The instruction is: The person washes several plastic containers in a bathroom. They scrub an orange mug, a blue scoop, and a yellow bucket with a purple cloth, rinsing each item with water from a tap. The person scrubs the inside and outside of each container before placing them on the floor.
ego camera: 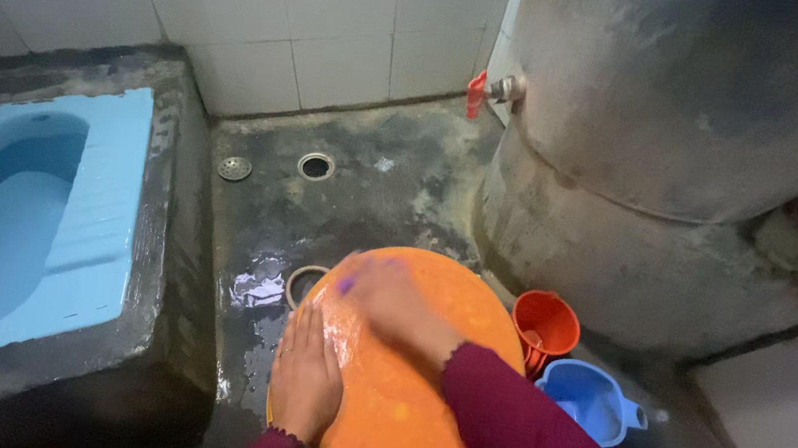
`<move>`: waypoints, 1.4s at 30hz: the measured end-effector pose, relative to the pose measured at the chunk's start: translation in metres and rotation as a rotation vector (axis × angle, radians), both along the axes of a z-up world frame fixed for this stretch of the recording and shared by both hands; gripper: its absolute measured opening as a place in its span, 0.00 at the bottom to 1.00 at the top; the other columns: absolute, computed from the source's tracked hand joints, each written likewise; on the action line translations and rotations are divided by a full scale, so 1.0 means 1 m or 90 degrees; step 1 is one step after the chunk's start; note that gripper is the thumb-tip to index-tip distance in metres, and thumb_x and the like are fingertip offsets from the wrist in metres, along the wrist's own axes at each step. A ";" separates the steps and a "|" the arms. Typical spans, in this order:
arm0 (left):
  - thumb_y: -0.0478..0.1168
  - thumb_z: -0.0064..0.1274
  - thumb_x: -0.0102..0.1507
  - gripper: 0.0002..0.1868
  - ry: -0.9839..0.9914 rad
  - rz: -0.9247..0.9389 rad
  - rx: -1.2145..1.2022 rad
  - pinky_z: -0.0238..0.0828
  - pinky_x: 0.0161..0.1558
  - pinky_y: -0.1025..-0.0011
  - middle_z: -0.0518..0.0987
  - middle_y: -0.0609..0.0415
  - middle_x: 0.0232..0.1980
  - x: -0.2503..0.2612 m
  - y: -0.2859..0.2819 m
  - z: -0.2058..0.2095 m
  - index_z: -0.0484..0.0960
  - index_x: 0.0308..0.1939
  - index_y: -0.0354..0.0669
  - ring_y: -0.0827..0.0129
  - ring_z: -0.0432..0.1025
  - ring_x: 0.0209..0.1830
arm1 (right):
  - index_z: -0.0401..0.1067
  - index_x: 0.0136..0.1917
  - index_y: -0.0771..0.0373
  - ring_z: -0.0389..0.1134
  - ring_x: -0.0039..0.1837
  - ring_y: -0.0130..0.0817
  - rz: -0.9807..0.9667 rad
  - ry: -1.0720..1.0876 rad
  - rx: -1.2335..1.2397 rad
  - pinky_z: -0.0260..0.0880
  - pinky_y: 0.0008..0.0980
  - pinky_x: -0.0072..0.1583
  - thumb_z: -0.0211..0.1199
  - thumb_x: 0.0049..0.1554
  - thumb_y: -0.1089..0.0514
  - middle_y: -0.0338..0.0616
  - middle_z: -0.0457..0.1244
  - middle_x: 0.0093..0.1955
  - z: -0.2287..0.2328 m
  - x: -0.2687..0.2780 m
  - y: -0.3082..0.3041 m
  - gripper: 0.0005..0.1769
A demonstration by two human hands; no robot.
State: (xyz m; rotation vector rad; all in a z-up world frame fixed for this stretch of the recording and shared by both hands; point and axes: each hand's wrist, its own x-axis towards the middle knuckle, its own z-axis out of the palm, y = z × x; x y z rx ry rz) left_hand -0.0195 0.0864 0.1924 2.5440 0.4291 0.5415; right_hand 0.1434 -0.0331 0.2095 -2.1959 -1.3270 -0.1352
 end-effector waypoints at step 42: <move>0.43 0.41 0.67 0.31 -0.031 0.009 -0.012 0.51 0.72 0.59 0.63 0.43 0.76 -0.002 0.000 0.003 0.62 0.73 0.34 0.52 0.55 0.78 | 0.68 0.65 0.64 0.61 0.71 0.54 -0.233 0.050 -0.058 0.57 0.48 0.71 0.46 0.63 0.53 0.55 0.61 0.71 -0.003 0.068 -0.046 0.22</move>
